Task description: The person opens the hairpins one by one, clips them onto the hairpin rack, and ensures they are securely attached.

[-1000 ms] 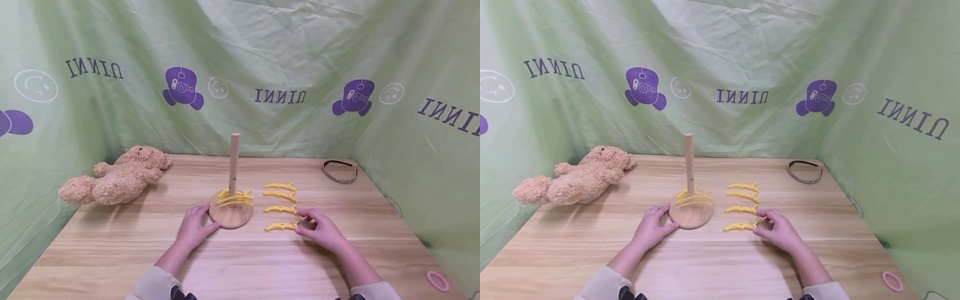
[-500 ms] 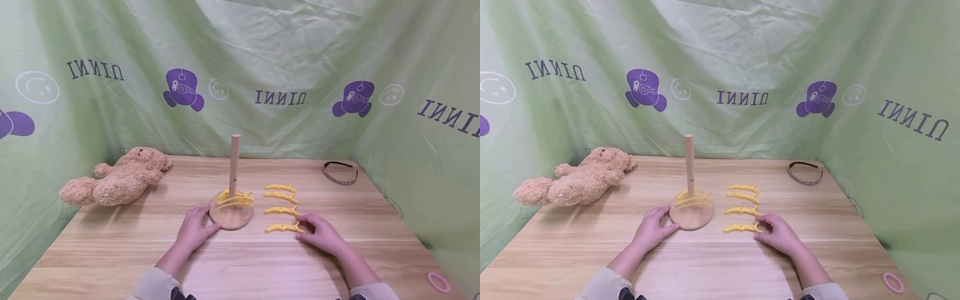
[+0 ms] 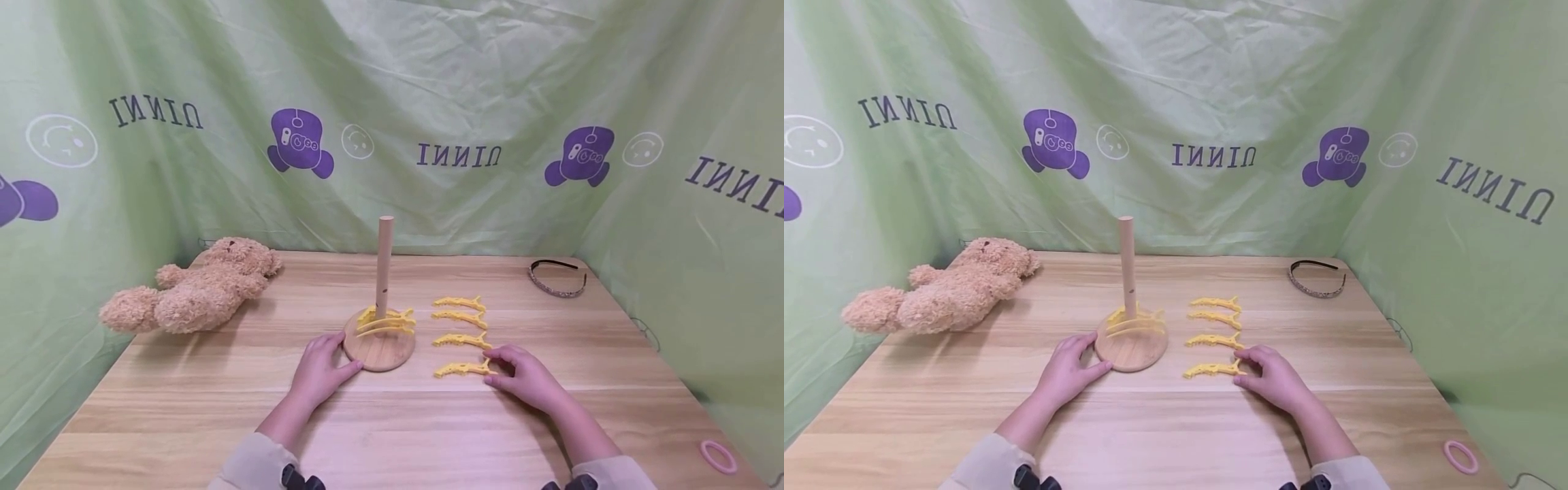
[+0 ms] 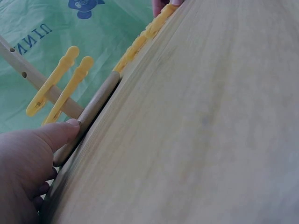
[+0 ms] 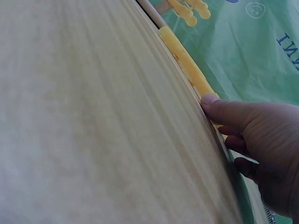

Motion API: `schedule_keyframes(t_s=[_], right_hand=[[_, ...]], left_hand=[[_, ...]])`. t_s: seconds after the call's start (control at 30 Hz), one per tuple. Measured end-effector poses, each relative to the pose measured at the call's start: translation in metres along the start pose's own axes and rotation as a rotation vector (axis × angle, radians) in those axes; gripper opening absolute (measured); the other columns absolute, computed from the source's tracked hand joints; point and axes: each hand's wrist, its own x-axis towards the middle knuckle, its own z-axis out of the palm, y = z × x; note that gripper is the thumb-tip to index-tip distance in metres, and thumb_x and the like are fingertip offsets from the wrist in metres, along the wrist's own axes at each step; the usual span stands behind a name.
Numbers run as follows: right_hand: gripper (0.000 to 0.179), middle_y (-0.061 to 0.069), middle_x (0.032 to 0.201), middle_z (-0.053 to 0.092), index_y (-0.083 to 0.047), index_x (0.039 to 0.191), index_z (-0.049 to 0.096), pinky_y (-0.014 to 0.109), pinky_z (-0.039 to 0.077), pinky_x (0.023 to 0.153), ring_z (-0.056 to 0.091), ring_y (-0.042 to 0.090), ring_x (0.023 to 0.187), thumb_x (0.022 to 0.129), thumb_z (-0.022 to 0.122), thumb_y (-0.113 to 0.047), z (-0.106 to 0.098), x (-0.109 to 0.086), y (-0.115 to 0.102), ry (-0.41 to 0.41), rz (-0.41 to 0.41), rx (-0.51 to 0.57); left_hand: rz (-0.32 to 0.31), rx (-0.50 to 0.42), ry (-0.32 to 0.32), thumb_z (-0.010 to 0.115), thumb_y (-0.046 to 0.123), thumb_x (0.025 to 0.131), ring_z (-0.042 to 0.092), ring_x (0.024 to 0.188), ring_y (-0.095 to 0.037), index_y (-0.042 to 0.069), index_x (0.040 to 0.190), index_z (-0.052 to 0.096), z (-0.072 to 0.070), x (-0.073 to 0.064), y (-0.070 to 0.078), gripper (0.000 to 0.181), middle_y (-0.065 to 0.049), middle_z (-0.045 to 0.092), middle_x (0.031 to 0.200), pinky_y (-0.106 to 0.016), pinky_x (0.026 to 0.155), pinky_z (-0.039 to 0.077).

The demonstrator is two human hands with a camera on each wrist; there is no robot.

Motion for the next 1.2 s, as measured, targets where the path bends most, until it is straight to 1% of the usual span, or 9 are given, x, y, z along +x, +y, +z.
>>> schedule_keyframes(t_s=[0.23,0.37,0.47,0.53,0.63,0.77,1.0,1.13,1.2], right_hand=[[0.041,0.004,0.112,0.068,-0.011,0.115,0.069,0.052,0.049,0.098,0.063,0.027,0.108,0.08,0.079,-0.03,-0.002,0.0,-0.002,-0.011,0.012,0.019],[0.043,0.004,0.108,0.068,-0.01,0.117,0.068,0.038,0.053,0.089,0.062,0.02,0.099,0.082,0.077,-0.032,-0.005,0.002,-0.007,-0.035,0.053,0.07],[0.042,0.005,0.106,0.07,-0.007,0.119,0.067,0.03,0.053,0.083,0.063,0.017,0.095,0.084,0.076,-0.029,-0.006,0.007,-0.013,-0.046,0.084,0.114],[0.042,0.005,0.105,0.071,-0.006,0.119,0.066,0.031,0.055,0.085,0.064,0.018,0.096,0.084,0.076,-0.027,-0.007,0.011,-0.018,-0.045,0.094,0.138],[0.042,0.008,0.106,0.071,-0.006,0.119,0.066,0.042,0.056,0.09,0.065,0.023,0.1,0.085,0.075,-0.028,-0.01,0.019,-0.028,-0.032,0.108,0.167],[0.044,0.014,0.112,0.071,-0.003,0.12,0.066,0.051,0.055,0.092,0.066,0.032,0.106,0.086,0.075,-0.029,-0.015,0.031,-0.042,0.008,0.069,0.173],[0.041,0.016,0.109,0.073,0.001,0.119,0.068,0.049,0.058,0.086,0.068,0.031,0.102,0.087,0.074,-0.024,-0.024,0.056,-0.066,0.074,-0.026,0.101],[0.037,0.014,0.103,0.074,0.0,0.117,0.069,0.044,0.059,0.082,0.068,0.028,0.095,0.088,0.073,-0.023,-0.026,0.07,-0.081,0.078,-0.044,0.055],[0.035,0.012,0.102,0.075,-0.002,0.116,0.07,0.04,0.06,0.08,0.069,0.025,0.094,0.088,0.072,-0.023,-0.023,0.078,-0.088,0.064,-0.025,0.061]], left_hand=[[-0.003,-0.003,-0.003,0.077,0.036,0.081,0.047,0.13,-0.042,-0.003,0.134,0.056,-0.001,0.0,0.001,0.069,-0.023,0.057,0.135,-0.056,0.113,0.036],[-0.004,-0.005,0.0,0.077,0.036,0.081,0.047,0.13,-0.042,-0.002,0.134,0.056,-0.001,0.0,0.0,0.069,-0.023,0.057,0.135,-0.055,0.113,0.036],[-0.004,-0.005,0.0,0.077,0.036,0.081,0.047,0.13,-0.042,-0.002,0.134,0.056,0.0,0.0,0.0,0.069,-0.023,0.057,0.135,-0.055,0.113,0.036],[-0.003,-0.002,0.001,0.077,0.036,0.08,0.047,0.13,-0.041,-0.003,0.134,0.056,0.0,0.0,0.0,0.069,-0.023,0.057,0.135,-0.055,0.113,0.036],[0.0,-0.001,0.004,0.077,0.036,0.08,0.047,0.13,-0.041,-0.003,0.134,0.056,0.0,0.0,0.0,0.069,-0.023,0.057,0.135,-0.055,0.113,0.036],[0.002,-0.004,0.007,0.077,0.036,0.08,0.047,0.13,-0.041,-0.003,0.134,0.056,0.0,0.0,0.0,0.069,-0.023,0.057,0.135,-0.055,0.113,0.037],[0.0,-0.006,0.008,0.078,0.037,0.08,0.047,0.13,-0.041,-0.002,0.134,0.056,0.001,0.0,-0.001,0.07,-0.023,0.057,0.135,-0.055,0.113,0.037],[-0.001,-0.007,0.009,0.078,0.036,0.08,0.047,0.13,-0.041,-0.003,0.133,0.056,0.0,0.0,-0.001,0.07,-0.023,0.057,0.134,-0.054,0.112,0.037],[0.0,-0.009,0.009,0.078,0.036,0.08,0.047,0.13,-0.041,-0.003,0.133,0.056,0.0,-0.001,0.0,0.069,-0.023,0.057,0.134,-0.054,0.112,0.037]])
